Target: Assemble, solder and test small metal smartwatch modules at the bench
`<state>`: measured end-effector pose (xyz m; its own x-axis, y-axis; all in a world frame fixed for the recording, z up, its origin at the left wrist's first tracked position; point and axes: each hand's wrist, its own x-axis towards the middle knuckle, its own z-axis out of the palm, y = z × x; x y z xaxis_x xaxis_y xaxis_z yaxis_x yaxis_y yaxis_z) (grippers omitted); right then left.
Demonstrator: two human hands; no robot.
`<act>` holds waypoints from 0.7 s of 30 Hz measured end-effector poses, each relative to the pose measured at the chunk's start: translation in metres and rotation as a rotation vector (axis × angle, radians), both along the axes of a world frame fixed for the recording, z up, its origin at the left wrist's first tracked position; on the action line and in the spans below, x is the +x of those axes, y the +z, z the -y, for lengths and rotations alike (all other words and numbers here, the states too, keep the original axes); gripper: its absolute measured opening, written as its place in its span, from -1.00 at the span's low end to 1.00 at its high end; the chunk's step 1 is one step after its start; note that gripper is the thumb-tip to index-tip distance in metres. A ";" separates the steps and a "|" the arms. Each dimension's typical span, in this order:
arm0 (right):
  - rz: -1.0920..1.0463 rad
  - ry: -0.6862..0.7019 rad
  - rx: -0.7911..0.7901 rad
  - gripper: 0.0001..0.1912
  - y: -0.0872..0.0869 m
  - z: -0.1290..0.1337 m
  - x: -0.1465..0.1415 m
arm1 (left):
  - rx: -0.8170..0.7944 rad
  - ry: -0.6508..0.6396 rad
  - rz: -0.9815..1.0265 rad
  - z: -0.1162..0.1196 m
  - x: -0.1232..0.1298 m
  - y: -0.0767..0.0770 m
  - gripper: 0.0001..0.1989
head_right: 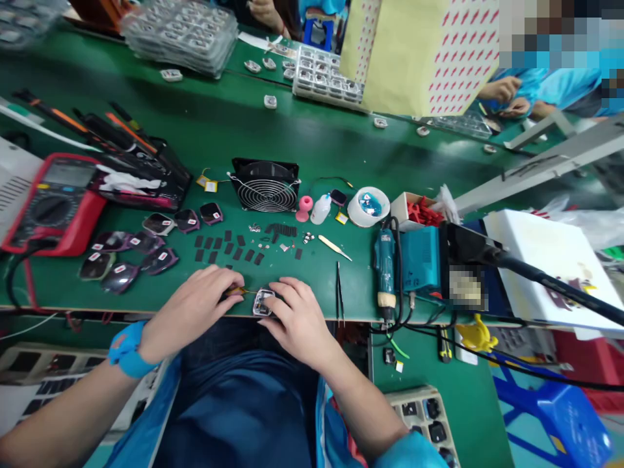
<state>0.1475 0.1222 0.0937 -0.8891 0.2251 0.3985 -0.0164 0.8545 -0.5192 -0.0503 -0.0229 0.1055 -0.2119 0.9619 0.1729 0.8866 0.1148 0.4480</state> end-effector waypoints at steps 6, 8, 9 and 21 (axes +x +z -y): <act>-0.012 -0.028 -0.015 -0.77 -0.010 0.003 -0.007 | 0.181 0.017 0.115 0.002 0.019 0.006 -0.89; -0.016 -0.039 -0.024 -0.73 -0.011 0.003 -0.006 | 0.222 -0.022 0.162 0.005 0.028 0.004 -0.89; -0.023 -0.050 -0.022 -0.72 -0.011 0.003 -0.006 | 0.235 -0.037 0.181 0.006 0.032 0.002 -0.88; -0.162 -0.069 0.155 -0.85 -0.019 0.021 0.001 | 0.315 -0.099 0.113 0.005 0.039 -0.012 -0.96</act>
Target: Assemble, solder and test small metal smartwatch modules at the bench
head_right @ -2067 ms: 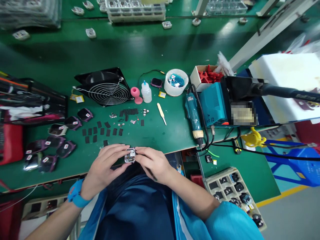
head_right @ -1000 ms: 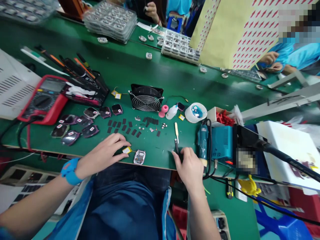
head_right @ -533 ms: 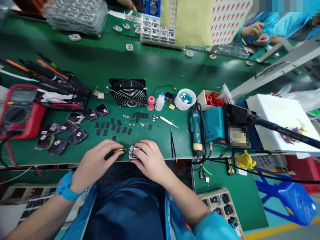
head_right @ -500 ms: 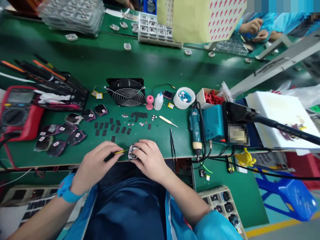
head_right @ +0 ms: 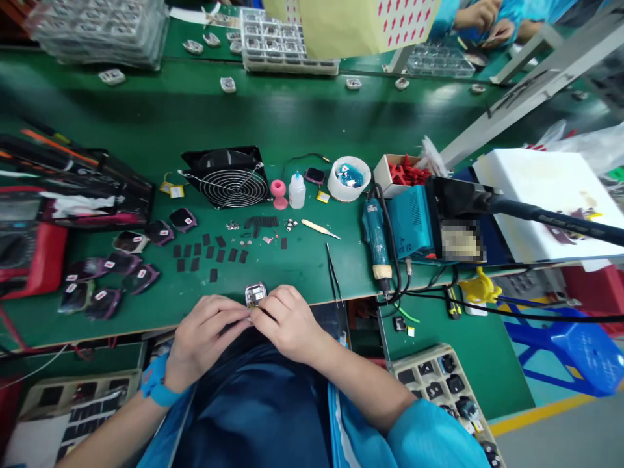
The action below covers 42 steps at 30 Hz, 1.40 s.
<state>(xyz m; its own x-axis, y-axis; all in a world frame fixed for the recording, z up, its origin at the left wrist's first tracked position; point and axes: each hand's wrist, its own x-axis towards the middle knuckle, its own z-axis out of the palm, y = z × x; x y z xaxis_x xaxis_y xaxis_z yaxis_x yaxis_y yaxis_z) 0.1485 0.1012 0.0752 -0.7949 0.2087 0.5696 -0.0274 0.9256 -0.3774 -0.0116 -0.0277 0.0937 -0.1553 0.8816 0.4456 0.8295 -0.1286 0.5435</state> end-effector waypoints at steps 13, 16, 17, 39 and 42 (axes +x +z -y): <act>-0.007 0.048 -0.106 -0.85 0.004 0.001 -0.001 | -0.004 -0.008 -0.119 0.003 -0.009 -0.018 -0.77; 0.001 0.060 -0.100 -0.86 0.006 -0.001 -0.001 | 0.037 -0.021 -0.142 0.002 -0.008 -0.018 -0.71; 0.004 0.062 -0.099 -0.86 0.006 -0.001 -0.001 | 0.044 -0.034 -0.140 0.001 -0.007 -0.017 -0.71; 0.467 -0.765 0.020 -0.48 0.017 -0.080 0.058 | 0.106 -0.061 -0.182 -0.002 -0.005 -0.022 -0.84; 0.492 -0.769 -0.102 -0.51 0.017 -0.082 0.055 | 0.123 -0.041 -0.209 -0.002 -0.003 -0.024 -0.86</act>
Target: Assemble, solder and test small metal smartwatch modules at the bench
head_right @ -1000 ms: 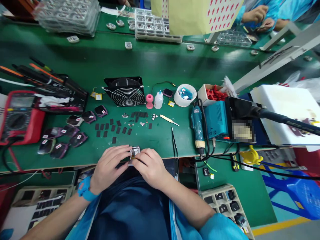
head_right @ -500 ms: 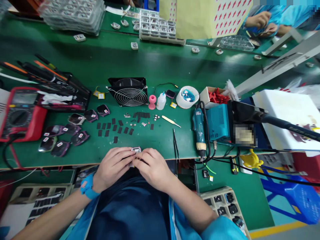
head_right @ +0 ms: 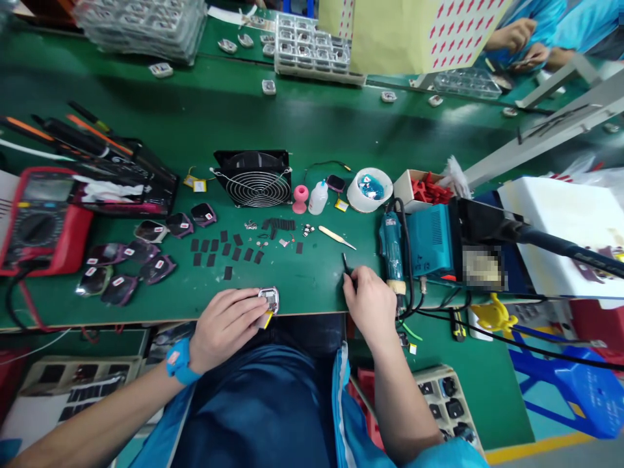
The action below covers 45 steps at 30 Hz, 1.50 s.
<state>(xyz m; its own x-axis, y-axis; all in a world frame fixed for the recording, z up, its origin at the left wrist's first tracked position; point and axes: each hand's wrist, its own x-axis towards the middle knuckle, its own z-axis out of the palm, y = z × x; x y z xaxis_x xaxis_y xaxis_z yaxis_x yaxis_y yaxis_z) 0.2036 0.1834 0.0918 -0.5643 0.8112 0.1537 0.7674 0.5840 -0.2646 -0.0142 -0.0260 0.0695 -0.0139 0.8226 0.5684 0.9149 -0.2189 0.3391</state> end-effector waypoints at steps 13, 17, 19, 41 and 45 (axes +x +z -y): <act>-0.786 0.194 -0.877 -0.73 0.013 0.018 -0.060 | 0.038 0.026 -0.082 0.002 0.001 0.000 -0.89; -0.776 0.125 -1.022 -0.72 0.012 0.014 -0.067 | 0.054 0.034 -0.089 0.003 0.002 0.000 -0.88; -0.830 0.113 -1.122 -0.73 0.012 0.021 -0.079 | 0.045 0.041 -0.079 0.003 0.003 -0.001 -0.87; -0.946 0.162 -1.480 -0.64 0.011 0.053 -0.139 | 0.023 0.088 -0.100 0.004 0.003 -0.006 -0.83; -0.968 0.133 -1.484 -0.67 0.023 0.045 -0.103 | 0.049 0.078 -0.097 0.002 0.002 -0.004 -0.85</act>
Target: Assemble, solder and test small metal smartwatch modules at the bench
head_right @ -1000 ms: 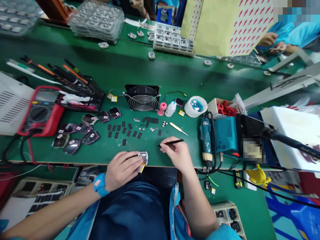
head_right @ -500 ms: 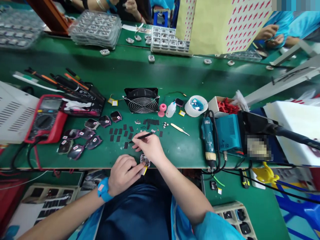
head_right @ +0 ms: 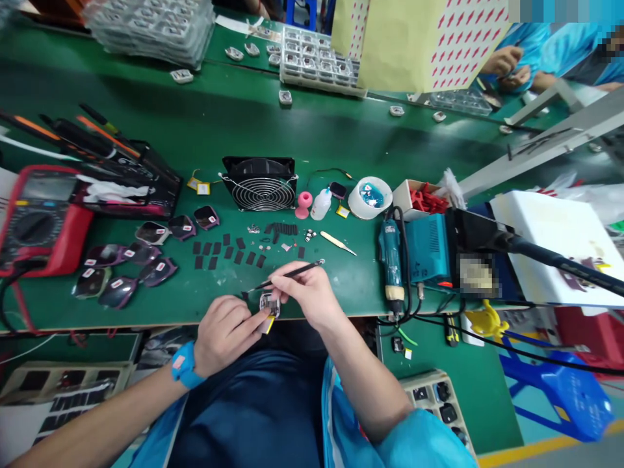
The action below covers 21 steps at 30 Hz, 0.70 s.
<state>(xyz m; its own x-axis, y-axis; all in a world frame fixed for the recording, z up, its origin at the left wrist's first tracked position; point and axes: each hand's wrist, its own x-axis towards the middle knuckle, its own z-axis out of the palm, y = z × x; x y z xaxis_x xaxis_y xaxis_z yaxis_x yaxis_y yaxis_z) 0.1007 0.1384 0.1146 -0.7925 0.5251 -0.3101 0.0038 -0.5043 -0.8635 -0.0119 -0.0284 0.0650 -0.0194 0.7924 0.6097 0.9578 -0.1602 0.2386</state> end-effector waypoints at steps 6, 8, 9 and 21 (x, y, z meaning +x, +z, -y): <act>0.071 0.093 -0.070 -0.61 -0.005 -0.001 0.029 | 0.000 -0.023 0.044 0.000 -0.001 -0.002 -0.95; 0.094 0.057 -0.002 -0.62 -0.011 -0.001 0.030 | -0.011 -0.026 0.029 0.000 -0.002 -0.002 -0.95; 0.101 0.044 0.025 -0.62 -0.013 -0.001 0.030 | -0.014 -0.026 0.021 0.000 -0.002 -0.003 -0.96; 0.104 -0.044 0.094 -0.65 -0.015 0.000 0.029 | -0.030 -0.034 -0.008 0.001 -0.002 -0.005 -0.85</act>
